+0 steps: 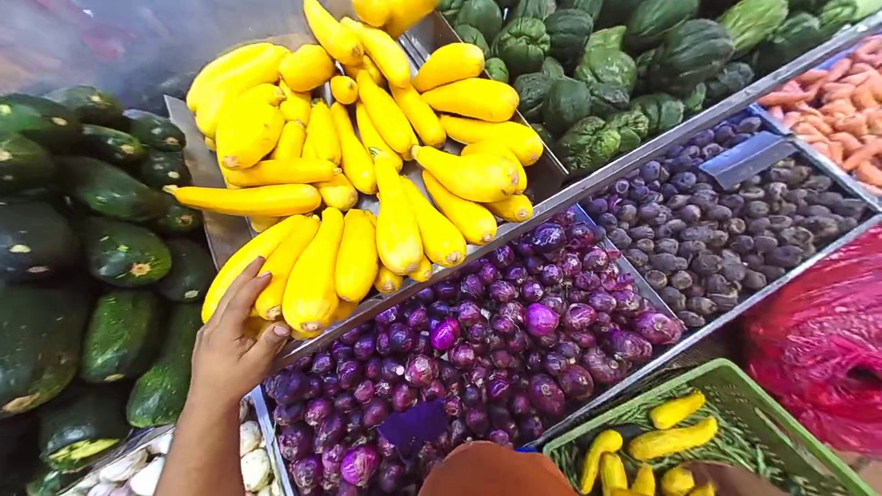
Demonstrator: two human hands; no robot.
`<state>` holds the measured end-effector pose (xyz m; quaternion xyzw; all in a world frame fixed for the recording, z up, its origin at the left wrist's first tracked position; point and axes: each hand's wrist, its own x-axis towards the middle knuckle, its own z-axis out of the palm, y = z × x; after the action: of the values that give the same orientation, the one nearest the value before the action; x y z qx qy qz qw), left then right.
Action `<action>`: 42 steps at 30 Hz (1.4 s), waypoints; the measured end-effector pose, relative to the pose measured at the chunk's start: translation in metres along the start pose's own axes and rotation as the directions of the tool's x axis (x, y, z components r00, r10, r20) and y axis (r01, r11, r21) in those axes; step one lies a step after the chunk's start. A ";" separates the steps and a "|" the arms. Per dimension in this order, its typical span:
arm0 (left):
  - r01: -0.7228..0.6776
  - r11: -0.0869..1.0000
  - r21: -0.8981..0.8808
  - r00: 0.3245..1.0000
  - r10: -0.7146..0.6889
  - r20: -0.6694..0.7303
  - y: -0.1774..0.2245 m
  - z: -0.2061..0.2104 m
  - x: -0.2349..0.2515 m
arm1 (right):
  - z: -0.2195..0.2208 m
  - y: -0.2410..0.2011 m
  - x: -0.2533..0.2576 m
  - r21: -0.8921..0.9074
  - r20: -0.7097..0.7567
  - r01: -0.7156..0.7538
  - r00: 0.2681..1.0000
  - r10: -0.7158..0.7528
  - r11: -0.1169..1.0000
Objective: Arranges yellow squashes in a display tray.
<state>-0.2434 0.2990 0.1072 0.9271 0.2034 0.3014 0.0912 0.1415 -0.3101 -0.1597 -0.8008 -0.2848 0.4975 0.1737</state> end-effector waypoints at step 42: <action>0.089 0.992 0.089 0.979 -0.071 -0.190 0.006 0.012 -0.006 | -0.402 -0.679 0.219 -0.685 -0.479 0.517 0.210 -0.852 0.513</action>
<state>-0.2390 0.2907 0.0958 0.8892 0.2625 0.3727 0.0389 0.3845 0.3579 0.2477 -0.7235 -0.5990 -0.1069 0.3261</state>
